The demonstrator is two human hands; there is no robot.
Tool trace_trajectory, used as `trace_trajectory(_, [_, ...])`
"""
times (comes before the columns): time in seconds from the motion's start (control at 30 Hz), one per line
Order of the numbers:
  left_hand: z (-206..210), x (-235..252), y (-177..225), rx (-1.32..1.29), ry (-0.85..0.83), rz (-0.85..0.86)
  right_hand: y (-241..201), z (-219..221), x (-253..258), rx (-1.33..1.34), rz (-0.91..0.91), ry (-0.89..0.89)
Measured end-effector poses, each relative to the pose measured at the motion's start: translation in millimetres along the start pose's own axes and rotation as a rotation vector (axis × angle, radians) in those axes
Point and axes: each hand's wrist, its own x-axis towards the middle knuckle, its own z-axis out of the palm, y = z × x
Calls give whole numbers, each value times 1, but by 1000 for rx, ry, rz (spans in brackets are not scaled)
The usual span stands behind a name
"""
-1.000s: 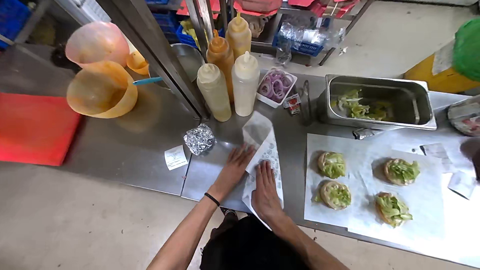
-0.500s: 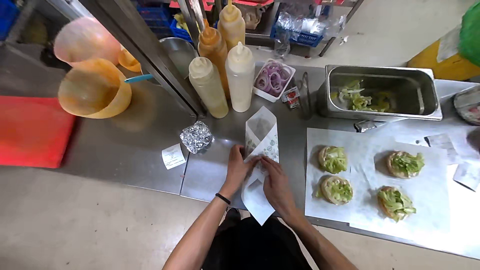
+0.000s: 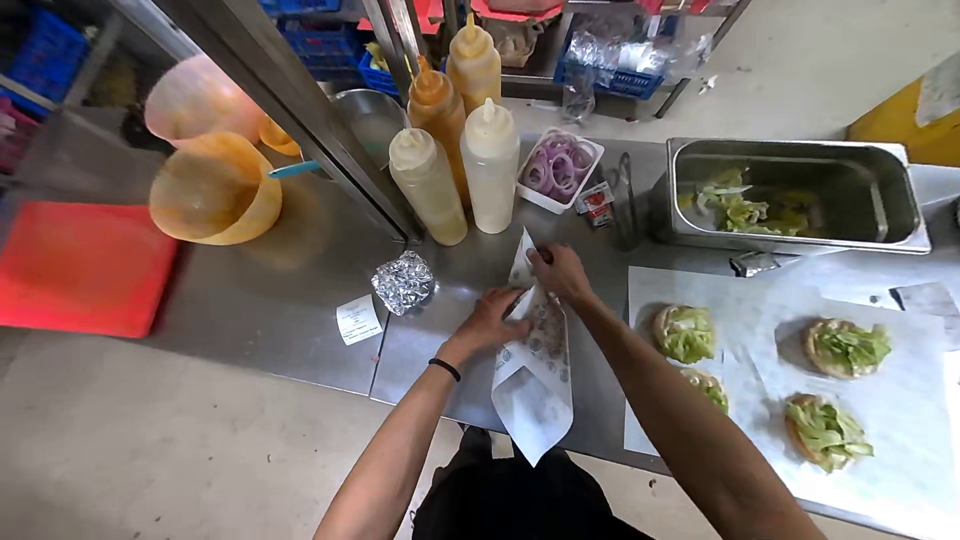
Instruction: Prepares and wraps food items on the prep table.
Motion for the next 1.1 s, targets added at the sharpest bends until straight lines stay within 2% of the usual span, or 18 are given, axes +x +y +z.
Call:
trace_trajectory(0.1, [10,28,-36,69,-77,26,-11,-3,16,15,67,-10])
trace_trajectory(0.13, [9,28,-37,72,-91,0,-12,-5,15,67,40,-7])
trace_trajectory(0.2, [2,16,-17,32,-85,-100,-11,-14,-3,210,-119,-4])
trace_trajectory(0.27, [-3,-6,10,-62,-4,-203,-9,-24,-40,239,-305,24])
trace_trajectory(0.4, [16,-18,-3,-107,124,-247,25,-1,-125,22,-682,164])
trace_trajectory(0.5, [36,-27,-29,-66,177,-233,51,24,-144,-152,-885,221])
trace_trajectory(0.57, [43,-29,-36,-48,202,-215,53,24,-146,-285,-922,205])
trace_trajectory(0.7, [34,-28,-37,-65,159,-201,33,0,-143,-515,-954,-7])
trace_trajectory(0.8, [-2,-30,-9,-119,68,-261,-8,-20,-127,-609,-964,-257])
trace_trajectory(0.87, [-17,-46,-10,-98,157,-232,-33,-20,-109,-677,-1017,-379])
trace_trajectory(0.97, [-30,-84,-14,-102,317,-223,-54,-5,-79,-691,-1267,-458])
trace_trajectory(1.0, [-32,-95,-14,-92,376,-248,-56,0,-71,-661,-1303,-545])
trace_trajectory(1.03, [-32,-107,-15,-76,441,-274,-56,3,-66,-658,-1267,-657])
trace_trajectory(1.1, [-27,-129,-22,-16,580,-295,-59,-9,-65,-741,-991,-828])
